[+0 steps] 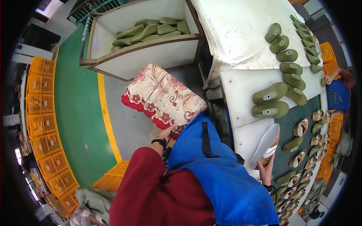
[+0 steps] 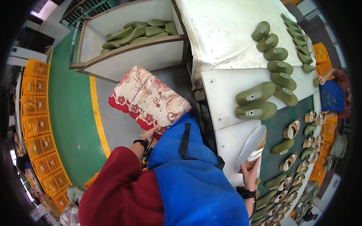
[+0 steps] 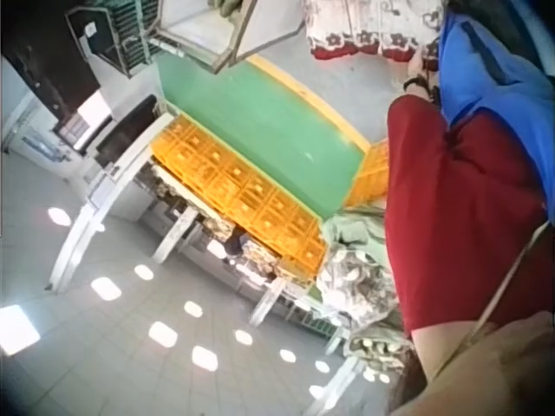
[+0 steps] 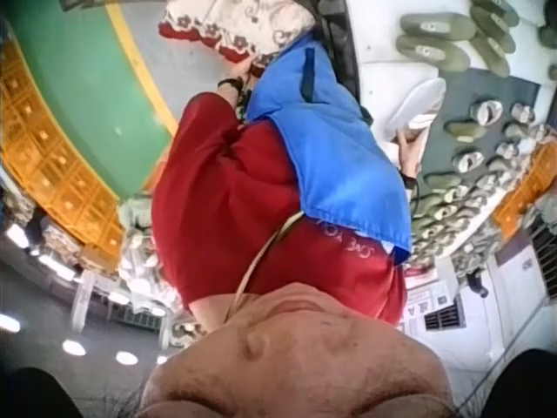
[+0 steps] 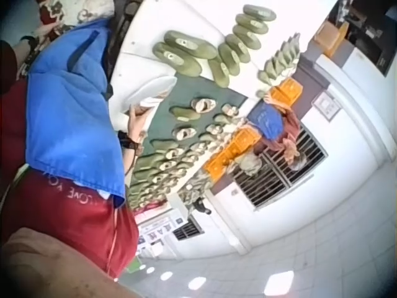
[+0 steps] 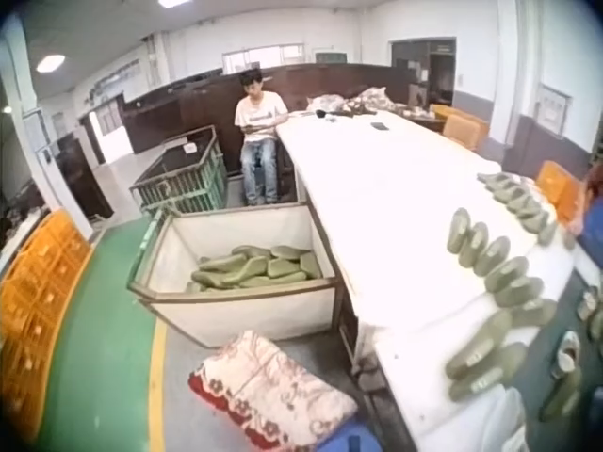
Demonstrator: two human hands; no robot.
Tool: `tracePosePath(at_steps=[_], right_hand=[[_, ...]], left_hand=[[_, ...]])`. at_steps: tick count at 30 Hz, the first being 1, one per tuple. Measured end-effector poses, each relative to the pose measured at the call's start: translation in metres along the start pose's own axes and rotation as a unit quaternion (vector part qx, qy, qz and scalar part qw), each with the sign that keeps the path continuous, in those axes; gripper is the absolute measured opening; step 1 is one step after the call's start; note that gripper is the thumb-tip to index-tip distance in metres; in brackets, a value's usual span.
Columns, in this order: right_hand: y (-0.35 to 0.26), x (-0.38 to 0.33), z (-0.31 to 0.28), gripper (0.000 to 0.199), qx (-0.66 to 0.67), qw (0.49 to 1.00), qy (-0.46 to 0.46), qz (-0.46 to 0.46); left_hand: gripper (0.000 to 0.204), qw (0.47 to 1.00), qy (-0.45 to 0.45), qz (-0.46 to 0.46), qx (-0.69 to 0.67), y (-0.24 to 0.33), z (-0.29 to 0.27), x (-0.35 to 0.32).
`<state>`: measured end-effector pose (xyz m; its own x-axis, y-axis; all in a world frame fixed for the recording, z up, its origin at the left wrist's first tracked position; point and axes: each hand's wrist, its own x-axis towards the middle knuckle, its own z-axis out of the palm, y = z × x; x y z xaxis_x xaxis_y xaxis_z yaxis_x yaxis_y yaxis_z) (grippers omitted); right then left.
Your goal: Organizing and preparing shoes and shoe lasts on a manufacturing production line.
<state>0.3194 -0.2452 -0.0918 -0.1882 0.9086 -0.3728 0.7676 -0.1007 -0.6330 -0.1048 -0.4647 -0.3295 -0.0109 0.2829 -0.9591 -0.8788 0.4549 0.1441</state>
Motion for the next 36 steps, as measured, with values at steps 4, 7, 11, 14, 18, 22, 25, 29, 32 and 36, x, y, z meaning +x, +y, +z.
tracePosePath(at_steps=[4,7,11,14,18,22,25,29,32,36], right_hand=[[0.004,0.003,0.0,0.091,-0.007,1.0,-0.002,-0.015],[0.007,0.006,0.0,0.092,0.003,1.0,-0.01,-0.01],[0.013,0.011,-0.005,0.093,0.022,0.999,-0.022,-0.012],[0.015,0.012,-0.008,0.093,0.04,0.998,-0.038,0.006],[0.016,0.014,-0.006,0.095,0.074,0.997,-0.034,0.007],[0.017,0.011,0.003,0.096,0.058,0.998,-0.002,-0.008],[0.015,0.005,0.004,0.098,-0.058,0.997,0.043,0.013],[0.003,-0.001,0.005,0.099,-0.015,0.996,0.03,0.085],[-0.017,0.001,0.009,0.095,0.022,0.994,0.096,0.048],[-0.05,0.009,0.002,0.076,0.001,0.968,0.252,-0.005]], left_hand=[[0.055,0.987,0.054,0.139,-0.051,-0.005,0.0,0.013],[0.063,0.964,0.126,0.235,0.02,-0.013,-0.026,0.041],[0.058,0.903,0.266,0.311,0.128,0.012,-0.102,0.055],[0.042,0.882,0.345,0.295,0.125,0.041,-0.153,0.028],[0.048,0.854,0.39,0.284,0.196,0.072,-0.17,0.002],[0.063,0.701,0.492,0.208,0.473,0.078,-0.165,0.001],[0.061,0.602,0.39,0.164,0.678,0.089,-0.173,0.009],[0.048,0.426,0.126,0.048,0.895,0.13,-0.163,-0.005],[0.043,0.484,0.086,0.045,0.87,0.194,-0.083,-0.037],[0.044,0.526,-0.02,0.204,0.825,0.279,0.107,-0.101]])
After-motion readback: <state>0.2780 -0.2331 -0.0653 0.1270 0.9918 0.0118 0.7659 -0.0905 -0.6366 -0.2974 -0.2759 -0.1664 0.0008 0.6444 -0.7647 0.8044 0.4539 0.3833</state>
